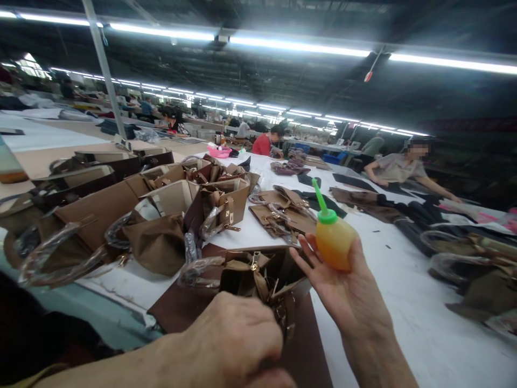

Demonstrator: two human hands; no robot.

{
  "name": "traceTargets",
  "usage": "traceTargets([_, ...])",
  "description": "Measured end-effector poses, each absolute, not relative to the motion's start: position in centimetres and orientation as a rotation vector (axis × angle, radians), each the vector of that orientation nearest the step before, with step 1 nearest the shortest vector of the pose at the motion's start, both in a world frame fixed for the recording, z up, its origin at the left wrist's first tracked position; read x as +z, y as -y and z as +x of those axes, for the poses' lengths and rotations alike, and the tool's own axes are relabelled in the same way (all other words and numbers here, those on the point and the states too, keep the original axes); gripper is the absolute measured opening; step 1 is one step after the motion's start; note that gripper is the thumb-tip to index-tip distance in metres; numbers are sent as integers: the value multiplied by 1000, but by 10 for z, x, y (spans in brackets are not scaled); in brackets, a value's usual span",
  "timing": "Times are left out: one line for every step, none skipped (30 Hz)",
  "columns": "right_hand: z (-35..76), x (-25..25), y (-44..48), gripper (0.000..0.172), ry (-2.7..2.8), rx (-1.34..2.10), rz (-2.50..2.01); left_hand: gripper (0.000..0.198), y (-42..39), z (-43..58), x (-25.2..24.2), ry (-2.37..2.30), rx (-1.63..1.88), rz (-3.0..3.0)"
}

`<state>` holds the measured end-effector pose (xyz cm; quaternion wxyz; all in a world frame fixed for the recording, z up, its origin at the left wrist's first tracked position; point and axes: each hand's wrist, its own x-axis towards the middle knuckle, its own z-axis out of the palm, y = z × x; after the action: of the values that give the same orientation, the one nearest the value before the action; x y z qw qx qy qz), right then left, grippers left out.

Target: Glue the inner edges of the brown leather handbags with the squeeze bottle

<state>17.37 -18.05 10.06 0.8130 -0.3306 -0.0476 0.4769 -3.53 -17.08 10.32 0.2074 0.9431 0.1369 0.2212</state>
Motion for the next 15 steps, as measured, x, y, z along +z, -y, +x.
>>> traceTargets([173, 101, 181, 47, 111, 1023, -709, 17, 175, -23, 101, -436, 797, 2694])
traceTargets([173, 101, 182, 45, 119, 1026, -711, 12, 178, -10, 98, -544, 806, 2740])
traceTargets([174, 102, 184, 44, 124, 1028, -713, 14, 177, 1, 95, -634, 734, 2781])
traceTargets([175, 102, 186, 42, 124, 1025, -716, 22, 175, 10, 92, -710, 595, 2809])
traceTargets([176, 103, 189, 41, 122, 1020, -723, 29, 171, 17, 88, -776, 421, 2813])
traceTargets([176, 103, 191, 41, 119, 1016, -728, 29, 167, 21, 85, -816, 276, 2807])
traceTargets([177, 105, 193, 40, 109, 1017, -736, 25, 162, 22, 82, -831, 173, 2796])
traceTargets([177, 107, 195, 40, 96, 1024, -746, 20, 158, 22, 80, -815, 123, 2789])
traceTargets([177, 109, 197, 40, 82, 1034, -753, 17, 155, 19, 78, -782, 124, 2786])
traceTargets([176, 111, 199, 40, 69, 1044, -758, 15, 152, 16, 78, -732, 154, 2786])
traceTargets([176, 114, 200, 39, 59, 1052, -762, 14, 150, 12, 80, -665, 186, 2786])
traceTargets([176, 117, 202, 38, 52, 1051, -765, 13, 148, 8, 82, -591, 206, 2781])
traceTargets([176, 119, 205, 37, 54, 1044, -766, 14, 147, 5, 86, -532, 215, 2776])
traceTargets([175, 121, 208, 37, 67, 1042, -761, 16, 146, 2, 88, -483, 213, 2773])
traceTargets([175, 122, 212, 39, 79, 1050, -755, 19, 146, -1, 90, -437, 203, 2770])
